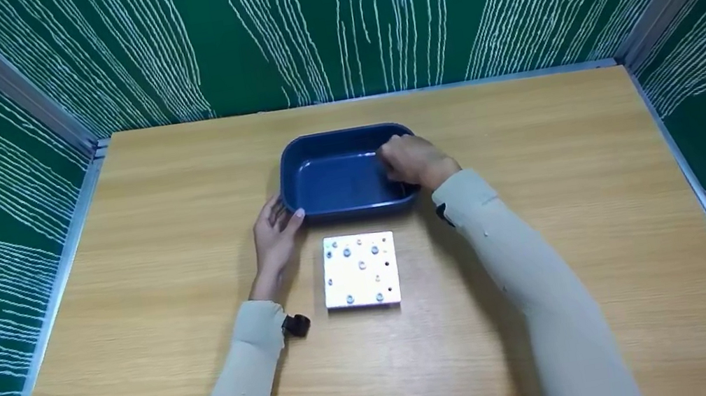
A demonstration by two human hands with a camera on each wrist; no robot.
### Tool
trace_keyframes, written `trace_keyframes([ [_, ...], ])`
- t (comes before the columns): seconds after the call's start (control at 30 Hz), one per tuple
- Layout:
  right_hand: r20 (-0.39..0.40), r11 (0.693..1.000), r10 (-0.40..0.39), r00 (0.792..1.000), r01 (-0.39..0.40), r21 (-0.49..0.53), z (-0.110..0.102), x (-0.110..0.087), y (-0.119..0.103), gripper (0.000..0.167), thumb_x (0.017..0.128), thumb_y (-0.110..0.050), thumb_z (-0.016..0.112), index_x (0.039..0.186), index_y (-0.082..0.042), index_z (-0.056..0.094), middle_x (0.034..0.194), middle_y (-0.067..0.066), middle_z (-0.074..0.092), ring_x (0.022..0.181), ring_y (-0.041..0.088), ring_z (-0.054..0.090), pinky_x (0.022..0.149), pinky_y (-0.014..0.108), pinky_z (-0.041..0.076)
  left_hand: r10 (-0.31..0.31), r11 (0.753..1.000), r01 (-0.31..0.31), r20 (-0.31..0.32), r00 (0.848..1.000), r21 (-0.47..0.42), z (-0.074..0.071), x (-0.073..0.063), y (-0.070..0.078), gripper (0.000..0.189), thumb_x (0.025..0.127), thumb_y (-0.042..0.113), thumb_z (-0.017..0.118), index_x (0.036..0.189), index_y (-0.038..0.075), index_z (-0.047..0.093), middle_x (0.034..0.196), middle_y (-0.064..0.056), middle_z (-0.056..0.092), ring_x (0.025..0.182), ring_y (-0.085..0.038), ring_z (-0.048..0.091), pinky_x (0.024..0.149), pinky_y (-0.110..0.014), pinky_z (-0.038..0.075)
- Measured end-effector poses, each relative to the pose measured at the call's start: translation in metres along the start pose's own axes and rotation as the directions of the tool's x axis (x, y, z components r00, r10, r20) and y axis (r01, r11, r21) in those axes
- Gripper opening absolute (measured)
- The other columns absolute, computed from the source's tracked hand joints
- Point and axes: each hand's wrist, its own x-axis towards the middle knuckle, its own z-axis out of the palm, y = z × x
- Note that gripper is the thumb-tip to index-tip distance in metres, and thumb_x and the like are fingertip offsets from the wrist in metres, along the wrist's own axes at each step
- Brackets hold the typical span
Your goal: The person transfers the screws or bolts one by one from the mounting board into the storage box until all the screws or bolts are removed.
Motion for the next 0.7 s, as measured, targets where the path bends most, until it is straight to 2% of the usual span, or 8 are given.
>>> trace_keyframes([
  [0.23,0.065,0.999,0.047,0.997,-0.046,-0.015,-0.0024,0.0031,-0.0025,0.008,0.099,-0.005,0.072,0.104,0.001,0.074,0.091,0.016,0.074,0.074,0.024,0.072,0.066,0.036,0.064,-0.011,1.0,0.012,-0.011,1.0,0.024,0.0,0.0011,-0.0003,0.066,0.098,0.008,0.073,0.158,0.005,0.045,0.161,-0.017,0.049,0.148,-0.032,0.049,0.122,-0.033,0.044],
  [0.33,0.082,0.999,0.045,0.996,-0.043,-0.029,-0.0027,0.0047,-0.0034,0.005,0.098,-0.005,0.072,0.097,0.0,0.072,0.082,0.012,0.071,0.068,0.021,0.067,0.06,0.031,0.057,-0.004,1.0,0.005,-0.008,1.0,0.021,-0.0001,0.001,0.0001,0.066,0.098,0.008,0.073,0.158,0.004,0.046,0.16,-0.018,0.05,0.148,-0.032,0.049,0.122,-0.033,0.044],
  [0.53,0.063,0.999,0.01,0.998,-0.007,-0.051,-0.0007,0.0073,-0.0028,0.018,0.095,-0.001,0.073,0.078,-0.002,0.067,0.067,0.009,0.064,0.058,0.021,0.06,0.053,0.029,0.048,0.025,0.999,-0.025,0.003,1.0,0.039,-0.0008,0.0006,0.0007,0.063,0.1,0.008,0.072,0.157,0.0,0.046,0.158,-0.022,0.051,0.147,-0.035,0.049,0.123,-0.035,0.043],
  [0.7,0.099,0.997,0.02,0.995,-0.012,-0.077,0.0028,0.0099,-0.0014,0.02,0.097,-0.001,0.07,0.078,-0.004,0.064,0.067,0.008,0.062,0.058,0.021,0.06,0.053,0.029,0.048,0.015,0.997,-0.015,0.005,1.0,0.072,-0.0012,-0.0001,0.0006,0.065,0.1,0.009,0.072,0.158,0.001,0.045,0.16,-0.02,0.049,0.148,-0.034,0.049,0.122,-0.034,0.044],
])
